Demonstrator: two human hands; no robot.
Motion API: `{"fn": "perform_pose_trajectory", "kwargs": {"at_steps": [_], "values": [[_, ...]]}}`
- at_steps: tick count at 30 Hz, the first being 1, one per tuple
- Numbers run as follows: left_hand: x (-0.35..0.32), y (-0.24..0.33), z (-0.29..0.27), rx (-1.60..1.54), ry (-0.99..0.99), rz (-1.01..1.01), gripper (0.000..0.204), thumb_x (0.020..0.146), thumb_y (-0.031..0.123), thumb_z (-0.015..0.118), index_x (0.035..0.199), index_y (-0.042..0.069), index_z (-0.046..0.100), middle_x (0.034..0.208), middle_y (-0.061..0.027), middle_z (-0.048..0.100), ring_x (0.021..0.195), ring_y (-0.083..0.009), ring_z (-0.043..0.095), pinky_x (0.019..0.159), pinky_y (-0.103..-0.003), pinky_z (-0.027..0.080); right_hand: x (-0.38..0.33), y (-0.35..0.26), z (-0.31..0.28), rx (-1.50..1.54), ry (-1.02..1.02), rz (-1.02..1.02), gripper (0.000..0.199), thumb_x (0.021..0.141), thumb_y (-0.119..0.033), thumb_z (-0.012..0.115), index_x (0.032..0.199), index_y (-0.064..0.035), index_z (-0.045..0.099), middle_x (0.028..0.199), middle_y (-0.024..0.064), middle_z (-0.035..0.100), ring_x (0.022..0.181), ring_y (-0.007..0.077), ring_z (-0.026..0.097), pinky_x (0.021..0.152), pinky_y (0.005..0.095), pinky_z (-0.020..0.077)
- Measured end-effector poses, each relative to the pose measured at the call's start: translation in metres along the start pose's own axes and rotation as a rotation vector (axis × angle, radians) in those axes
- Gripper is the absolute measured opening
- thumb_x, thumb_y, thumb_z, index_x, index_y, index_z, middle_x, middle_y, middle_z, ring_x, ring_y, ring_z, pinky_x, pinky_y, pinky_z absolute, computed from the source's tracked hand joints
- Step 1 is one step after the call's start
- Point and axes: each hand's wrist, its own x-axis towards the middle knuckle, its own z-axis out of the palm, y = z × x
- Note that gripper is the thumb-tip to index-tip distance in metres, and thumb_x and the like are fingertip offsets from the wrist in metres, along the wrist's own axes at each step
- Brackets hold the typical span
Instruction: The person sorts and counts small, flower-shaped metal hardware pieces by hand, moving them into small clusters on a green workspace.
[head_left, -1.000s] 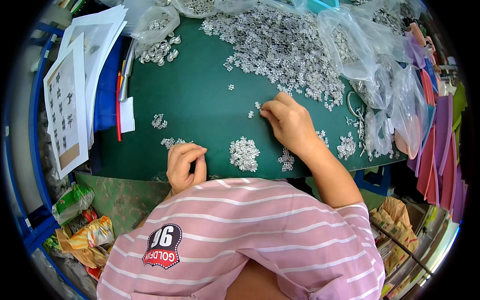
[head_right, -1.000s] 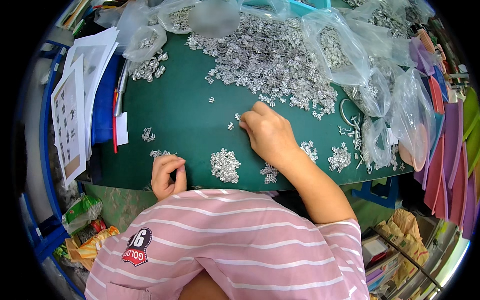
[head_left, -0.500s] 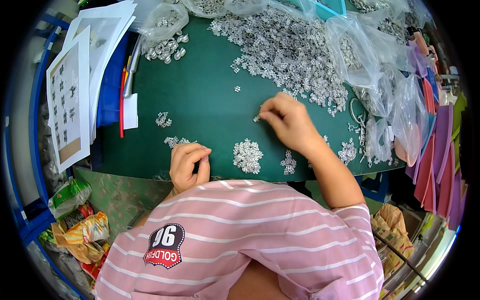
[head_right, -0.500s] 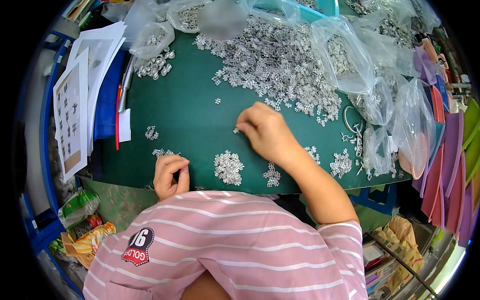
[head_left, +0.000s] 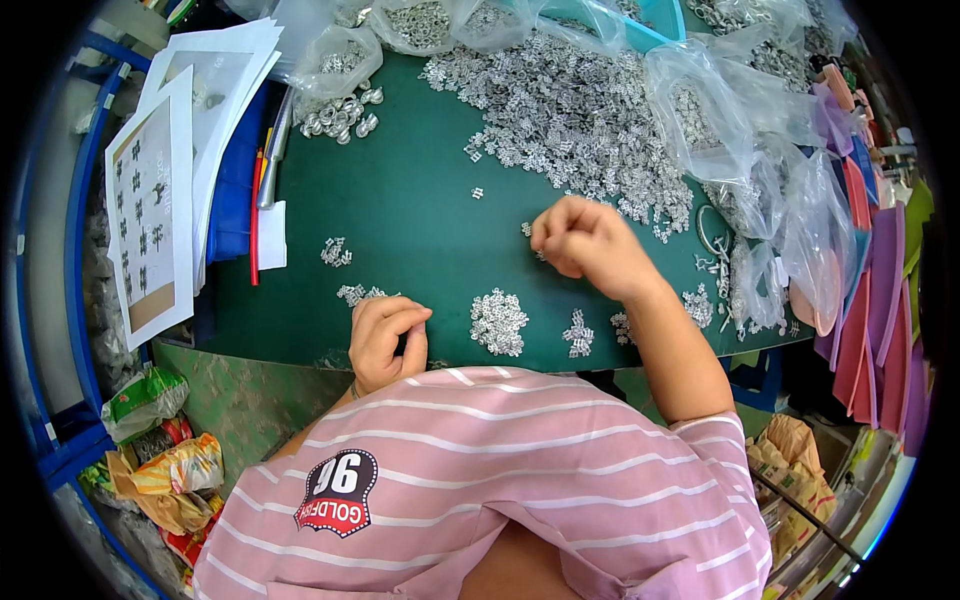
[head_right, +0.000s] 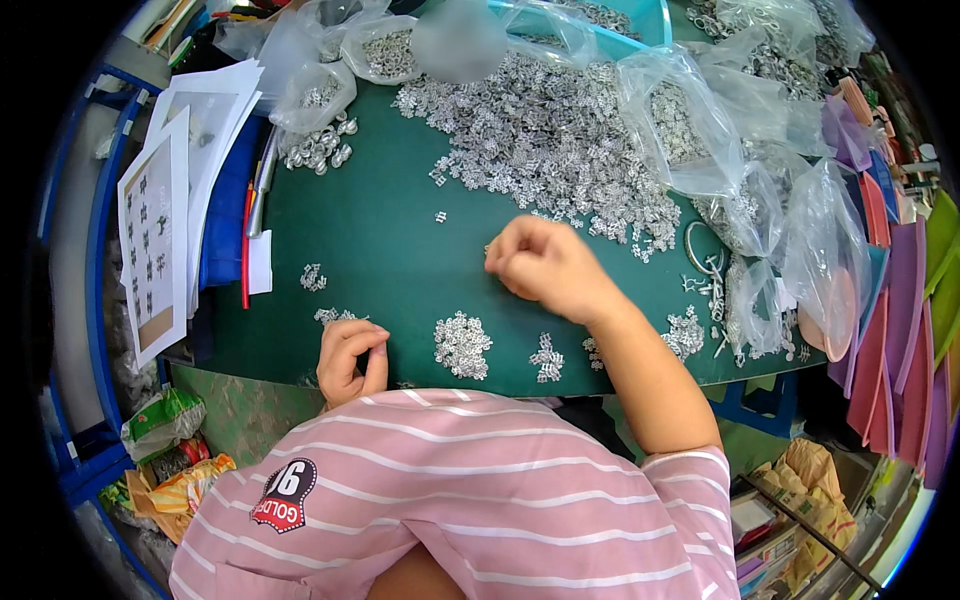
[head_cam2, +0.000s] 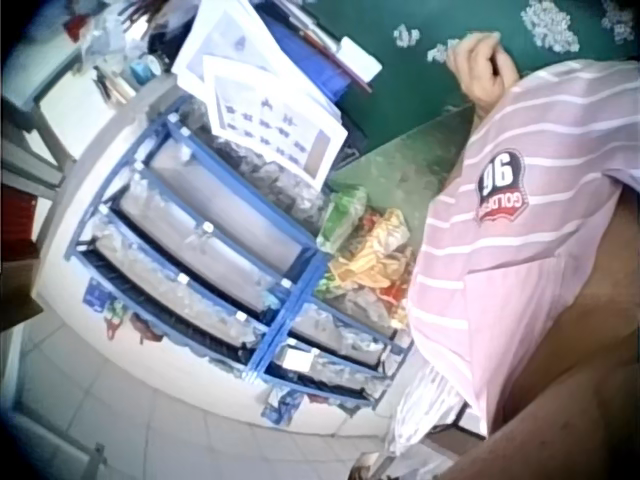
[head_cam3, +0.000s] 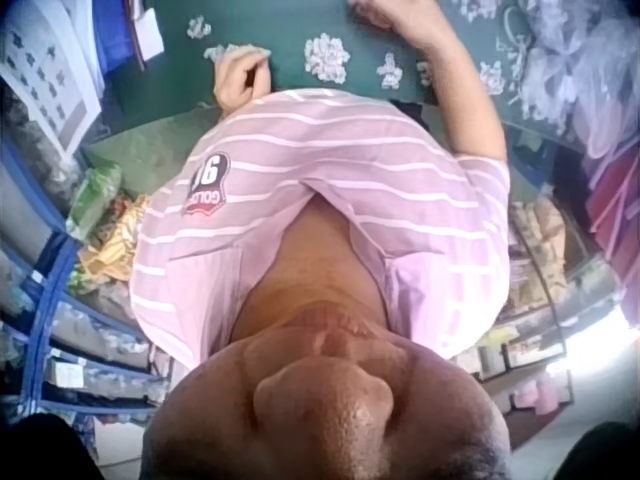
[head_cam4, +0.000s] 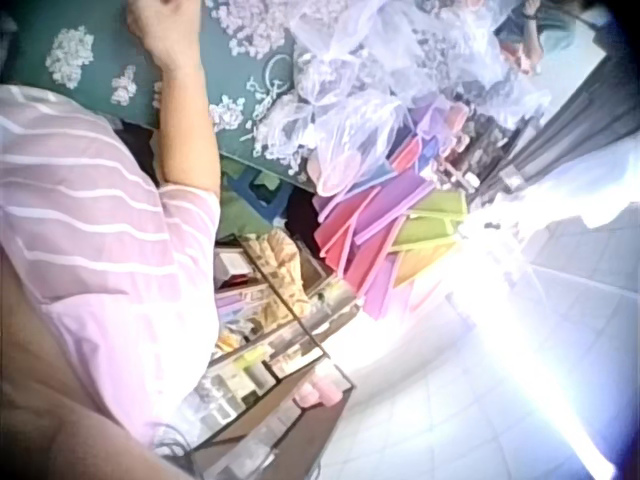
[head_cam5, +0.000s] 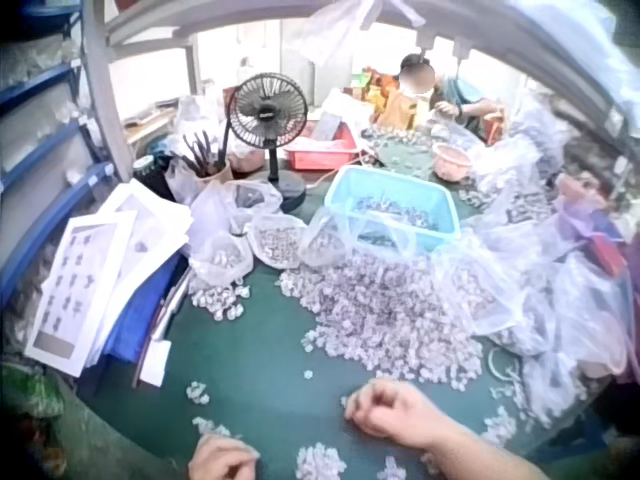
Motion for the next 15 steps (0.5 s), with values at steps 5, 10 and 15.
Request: {"fn": "perform_pose_trajectory", "kwargs": {"at_steps": [5, 10, 15], "values": [[0.0, -0.001, -0.001, 0.03, -0.011, 0.014, 0.025, 0.07, -0.013, 0.066, 0.089, 0.003, 0.068, 0.088, -0.0095, 0.066, 0.077, -0.025, 0.06, 0.072, -0.035, 0.048, 0.009, -0.002, 0.006, -0.602, 0.242, -0.202, 0.009, 0.083, -0.007, 0.066, 0.089, -0.001, 0.063, 0.078, 0.0113, 0.066, 0.061, 0.0201, 0.061, 0.055, 0.0327, 0.0471], [0.002, 0.0, 0.001, 0.041, 0.011, 0.016, 0.024, 0.071, -0.013, 0.066, 0.088, 0.003, 0.068, 0.088, -0.0102, 0.066, 0.077, -0.0251, 0.06, 0.071, -0.034, 0.048, 0.007, 0.01, 0.014, -1.14, 0.253, -0.405, 0.015, 0.081, -0.013, 0.073, 0.089, -0.0022, 0.066, 0.086, 0.0144, 0.064, 0.078, 0.0292, 0.065, 0.071, 0.0366, 0.0523], [0.0, 0.002, 0.003, 0.036, 0.013, -0.03, 0.023, 0.072, -0.014, 0.066, 0.089, 0.002, 0.068, 0.089, -0.0121, 0.065, 0.079, -0.0266, 0.061, 0.072, -0.034, 0.05, -0.03, 0.0, -0.023, -0.252, 0.237, -0.222, 0.004, 0.093, -0.004, 0.062, 0.094, -0.0031, 0.059, 0.093, 0.0043, 0.062, 0.076, 0.011, 0.055, 0.066, 0.0256, 0.0465]]}}
